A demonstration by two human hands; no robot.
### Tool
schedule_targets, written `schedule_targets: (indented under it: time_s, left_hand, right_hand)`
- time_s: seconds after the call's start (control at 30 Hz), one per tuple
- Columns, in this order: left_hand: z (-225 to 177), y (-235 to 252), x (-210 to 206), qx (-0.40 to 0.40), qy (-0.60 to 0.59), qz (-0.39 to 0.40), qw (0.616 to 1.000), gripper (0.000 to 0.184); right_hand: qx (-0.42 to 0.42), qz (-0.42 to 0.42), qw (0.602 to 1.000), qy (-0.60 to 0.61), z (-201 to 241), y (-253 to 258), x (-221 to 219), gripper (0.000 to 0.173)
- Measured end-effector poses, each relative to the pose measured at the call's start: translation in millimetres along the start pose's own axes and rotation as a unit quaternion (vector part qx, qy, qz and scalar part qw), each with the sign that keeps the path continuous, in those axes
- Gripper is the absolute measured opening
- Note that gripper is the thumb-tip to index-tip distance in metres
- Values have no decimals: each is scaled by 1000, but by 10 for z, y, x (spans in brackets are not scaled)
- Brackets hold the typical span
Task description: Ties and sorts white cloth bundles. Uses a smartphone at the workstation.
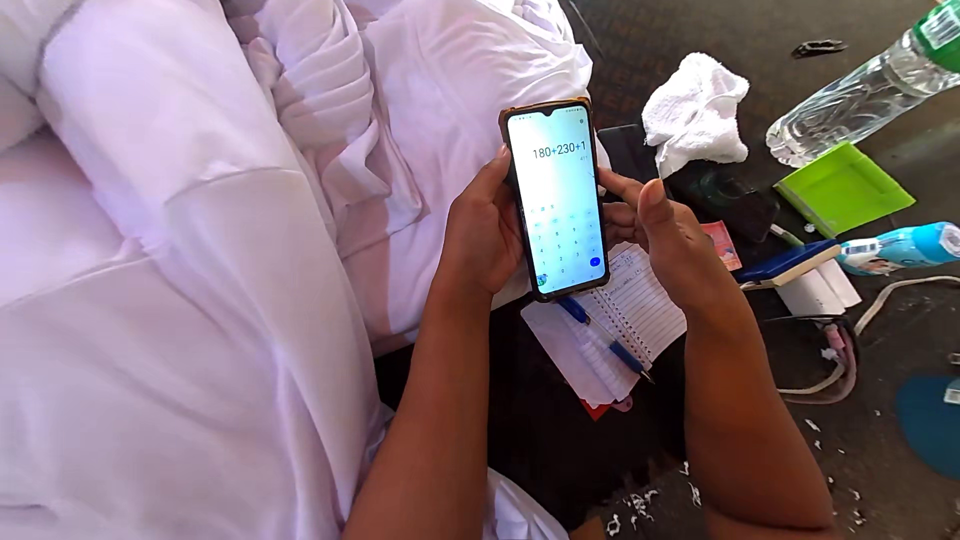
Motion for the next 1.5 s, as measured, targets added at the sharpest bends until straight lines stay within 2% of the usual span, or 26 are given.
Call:
schedule_targets:
  time_s: [1.5]
  left_hand:
    - [10,9,22,7,0,-12,1000,42]
  right_hand:
    - [-1,-1,1000,-15,-7,9,0,71]
Point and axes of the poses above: each hand's wrist, its own y-axis towards the middle knuckle, its own x-axis out of the back of the hand, z = x × y, the point moved 10 cm from there along y, towards the middle knuckle, and after that the axes turned 9 degrees about y, right-handed, at the moved point
